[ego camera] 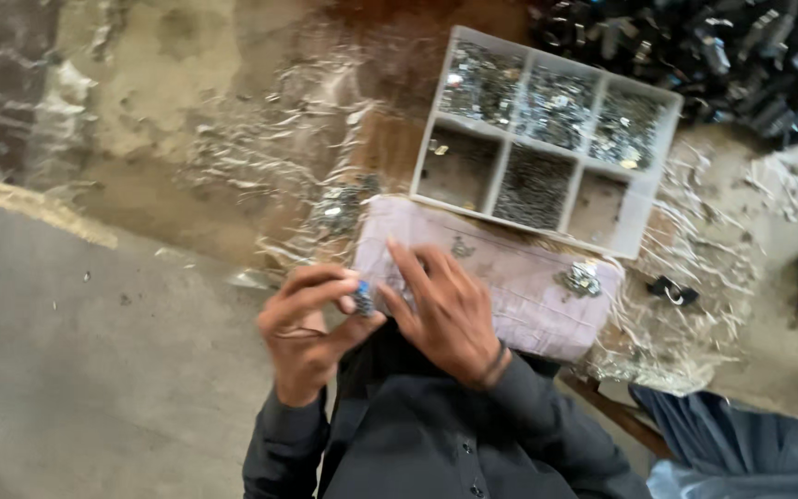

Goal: The person assembles small cylindrical key components by hand, inserting pins and attaching metal rings. They repeatedly pick parts from a compartmentalized tray and an orange basket, assemble each unit, and place finished items into the tray.

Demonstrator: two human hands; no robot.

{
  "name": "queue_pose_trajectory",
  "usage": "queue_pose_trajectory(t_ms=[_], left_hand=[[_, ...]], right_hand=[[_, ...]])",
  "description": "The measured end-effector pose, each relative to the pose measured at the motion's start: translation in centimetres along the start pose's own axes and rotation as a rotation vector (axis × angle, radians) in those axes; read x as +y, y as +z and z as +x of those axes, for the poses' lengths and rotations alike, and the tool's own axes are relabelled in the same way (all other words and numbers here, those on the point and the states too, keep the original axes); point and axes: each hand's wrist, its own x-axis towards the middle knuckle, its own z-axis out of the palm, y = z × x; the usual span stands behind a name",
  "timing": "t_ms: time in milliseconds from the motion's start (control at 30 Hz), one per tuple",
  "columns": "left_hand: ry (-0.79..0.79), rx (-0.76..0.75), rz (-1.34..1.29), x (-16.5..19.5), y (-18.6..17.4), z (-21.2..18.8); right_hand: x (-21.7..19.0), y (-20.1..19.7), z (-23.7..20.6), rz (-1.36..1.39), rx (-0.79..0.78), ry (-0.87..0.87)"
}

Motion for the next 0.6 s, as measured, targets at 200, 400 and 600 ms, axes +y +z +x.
queue_pose_trajectory(t_ms=[200,400,600], left_hand=[[0.032,0.114,-0.004,0.3,-2.1,0.2],[-0.02,0.055,-0.024,-0.2,-1.8,0.9],[-0.055,-0.083,0.014,-0.4,0.6,0.8]], right_hand=[[-1.9,0.4,5.7,-0.132,-0.06,0.028],[0.5,-0.7,-1.1,-0.144,0.003,-0.157],[5.1,-1.0,-6.2,-0.009,0.125,-0.502]])
